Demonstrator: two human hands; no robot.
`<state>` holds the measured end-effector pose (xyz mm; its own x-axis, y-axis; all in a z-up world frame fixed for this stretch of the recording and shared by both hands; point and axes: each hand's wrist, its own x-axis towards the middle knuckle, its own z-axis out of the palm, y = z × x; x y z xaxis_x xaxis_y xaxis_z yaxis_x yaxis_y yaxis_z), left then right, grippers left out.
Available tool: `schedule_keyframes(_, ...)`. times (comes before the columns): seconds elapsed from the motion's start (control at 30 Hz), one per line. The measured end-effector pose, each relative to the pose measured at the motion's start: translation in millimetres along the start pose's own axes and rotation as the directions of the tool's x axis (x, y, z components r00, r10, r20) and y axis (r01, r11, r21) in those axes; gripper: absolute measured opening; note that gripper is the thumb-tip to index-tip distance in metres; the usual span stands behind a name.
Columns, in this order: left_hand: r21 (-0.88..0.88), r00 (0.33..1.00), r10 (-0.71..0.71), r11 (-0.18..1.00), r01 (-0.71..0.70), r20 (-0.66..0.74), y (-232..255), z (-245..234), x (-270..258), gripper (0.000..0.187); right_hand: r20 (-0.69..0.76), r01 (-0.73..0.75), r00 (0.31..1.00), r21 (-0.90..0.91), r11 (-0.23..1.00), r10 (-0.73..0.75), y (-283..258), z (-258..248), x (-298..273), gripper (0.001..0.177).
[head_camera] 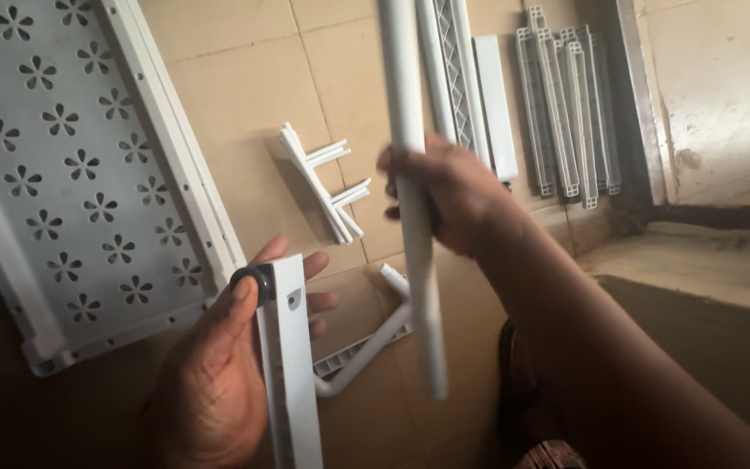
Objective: The person assembles a white plastic storage rack by hand. They pick up various plastic components including perforated panels, rods, and connectors, then insert and snap them together to form a frame structure.
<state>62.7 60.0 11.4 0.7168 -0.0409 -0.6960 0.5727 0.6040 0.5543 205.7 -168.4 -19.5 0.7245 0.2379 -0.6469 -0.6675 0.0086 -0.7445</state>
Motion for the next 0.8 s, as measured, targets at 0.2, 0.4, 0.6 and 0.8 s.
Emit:
schedule_keyframes(0.2, -0.023, 0.993, 0.106, 0.994, -0.107, -0.043, -8, -7, -7, 0.069, 0.050, -0.191, 0.980, -0.012, 0.982, 0.191, -3, 2, -13, 0.020)
schedule_keyframes(0.4, -0.006, 0.986, 0.134, 0.991, -0.136, -0.103, -8, -8, -5, 0.062, 0.133, -0.104, 0.942, -0.760, 0.642, 0.309, -15, 10, -35, 0.038)
schedule_keyframes(0.6, -0.165, 0.980, 0.163, 0.970, -0.180, -0.114, -9, -11, -9, 0.052, 0.223, -0.042, 0.868, -0.858, 0.513, 0.444, -9, -2, -50, 0.077)
schedule_keyframes(0.8, -0.172, 0.959, 0.267, 0.944, -0.281, -0.099, -12, -16, -13, 0.055, 0.194, -0.007, 0.878, -0.909, 0.417, 0.438, -11, -5, -47, 0.063)
